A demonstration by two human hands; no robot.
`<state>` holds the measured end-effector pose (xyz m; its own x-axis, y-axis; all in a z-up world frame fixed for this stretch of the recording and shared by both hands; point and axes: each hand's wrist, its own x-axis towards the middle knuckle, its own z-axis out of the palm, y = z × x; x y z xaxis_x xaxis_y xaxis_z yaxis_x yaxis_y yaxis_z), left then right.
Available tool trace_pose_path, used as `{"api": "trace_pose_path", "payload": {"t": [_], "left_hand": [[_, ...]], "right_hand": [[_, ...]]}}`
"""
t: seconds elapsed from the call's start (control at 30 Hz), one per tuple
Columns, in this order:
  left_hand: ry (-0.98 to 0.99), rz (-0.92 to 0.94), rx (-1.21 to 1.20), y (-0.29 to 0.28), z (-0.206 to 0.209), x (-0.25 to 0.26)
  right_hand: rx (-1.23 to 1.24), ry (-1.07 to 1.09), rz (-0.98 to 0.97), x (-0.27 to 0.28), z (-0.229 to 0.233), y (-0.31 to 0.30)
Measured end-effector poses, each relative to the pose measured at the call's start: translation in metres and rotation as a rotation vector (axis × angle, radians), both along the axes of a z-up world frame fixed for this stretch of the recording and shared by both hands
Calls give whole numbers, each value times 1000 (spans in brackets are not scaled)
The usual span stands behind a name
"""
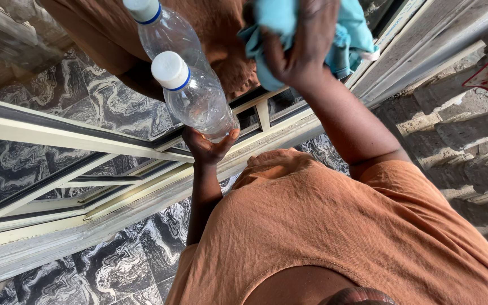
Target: The person wipes a window frame and glass with a cloth while holding a plastic bottle.
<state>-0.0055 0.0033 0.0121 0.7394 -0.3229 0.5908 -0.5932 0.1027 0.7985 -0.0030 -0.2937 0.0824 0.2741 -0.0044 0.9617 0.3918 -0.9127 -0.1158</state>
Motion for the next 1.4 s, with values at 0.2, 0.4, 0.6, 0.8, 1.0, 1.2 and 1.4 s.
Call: {"api": "trace_pose_path", "payload": {"t": [0.2,0.4,0.6,0.8,1.0,1.2,1.4], "left_hand": [[-13,13,5,0,2,0],[-49,24,-20,-1,0,1],[-40,28,9,0,-6,2],[-6,-34,-47,1,-3,3],[35,-35,-39,-1,1,0],[11,-5,1,0,4,-1],[29,-22,-19,-1,7,-2]], "right_hand": [[-432,219,44,-31,3,33],[-395,17,-67,-26,-56,-3],[102,-131,-254,-27,-101,-107],[661,-283,434,-1,-108,-111],[35,10,-69,-21,-43,-4],[-332,294,107,-47,-64,23],[-417,286,-11,-79,-105,-17]]}}
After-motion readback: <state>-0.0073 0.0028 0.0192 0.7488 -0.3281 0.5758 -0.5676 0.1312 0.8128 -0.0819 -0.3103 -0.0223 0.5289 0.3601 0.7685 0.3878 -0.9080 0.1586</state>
